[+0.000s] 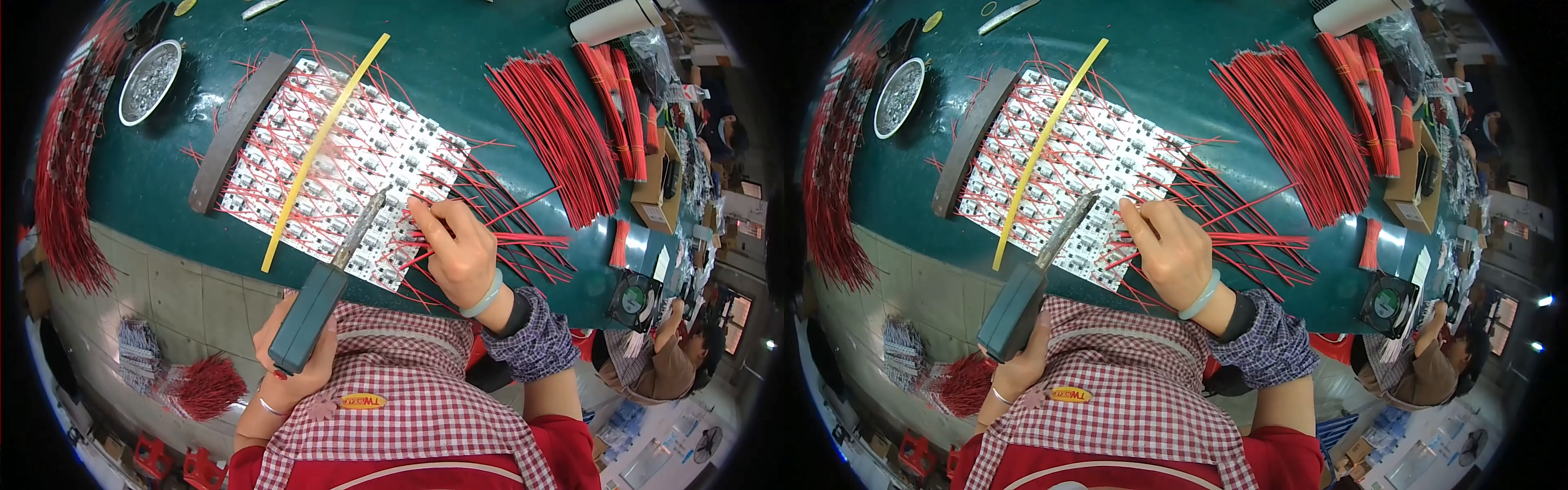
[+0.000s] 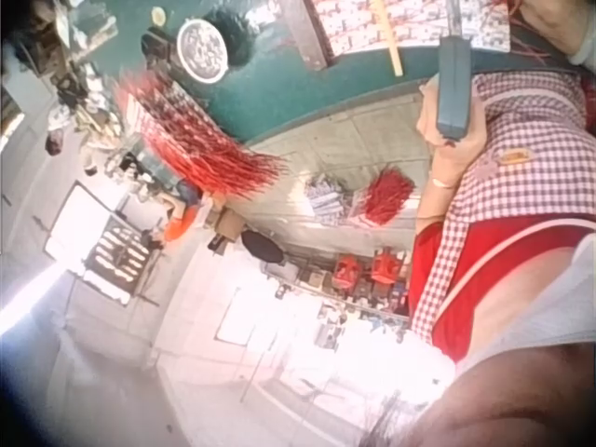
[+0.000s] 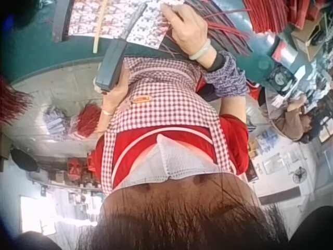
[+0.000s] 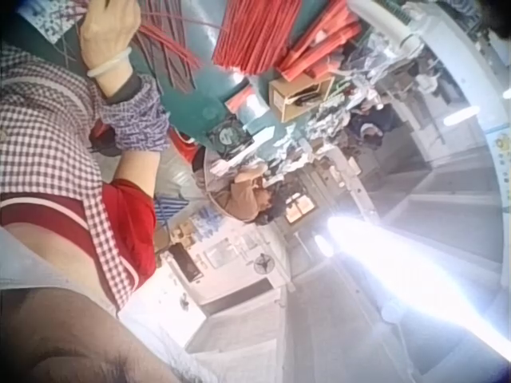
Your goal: The person solders red wires onto a white circuit board component using a soldering iron.
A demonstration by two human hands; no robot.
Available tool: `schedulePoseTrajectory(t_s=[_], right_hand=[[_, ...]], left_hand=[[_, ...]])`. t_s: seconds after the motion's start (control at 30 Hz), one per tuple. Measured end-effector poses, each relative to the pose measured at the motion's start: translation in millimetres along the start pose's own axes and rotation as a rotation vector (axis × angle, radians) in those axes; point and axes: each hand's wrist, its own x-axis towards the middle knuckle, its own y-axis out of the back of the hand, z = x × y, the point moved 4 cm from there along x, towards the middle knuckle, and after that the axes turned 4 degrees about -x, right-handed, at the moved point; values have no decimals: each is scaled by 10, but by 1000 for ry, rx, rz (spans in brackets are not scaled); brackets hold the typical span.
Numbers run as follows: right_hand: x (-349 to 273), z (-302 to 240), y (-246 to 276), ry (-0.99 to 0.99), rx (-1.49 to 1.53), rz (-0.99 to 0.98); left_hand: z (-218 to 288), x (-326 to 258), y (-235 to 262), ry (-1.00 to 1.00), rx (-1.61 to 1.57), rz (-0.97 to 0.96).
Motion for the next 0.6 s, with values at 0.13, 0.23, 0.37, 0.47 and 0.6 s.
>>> schedulePoseTrajectory(t_s=[0.13,0.23,0.37,0.47,0.6], right_hand=[[23,-21,3,-23,-21,-25],[32,-27,-2,-31,-38,-11],[33,-44,7,-5,-52,-7],[55,-69,35,29,-63,10],[59,-75,13,62,-85,-30]], left_hand=[[51,30,9,-74,51,5],[77,43,3,-72,30,28],[110,59,10,-64,4,62],[115,62,13,-43,-19,62],[124,59,13,-68,-6,63]])
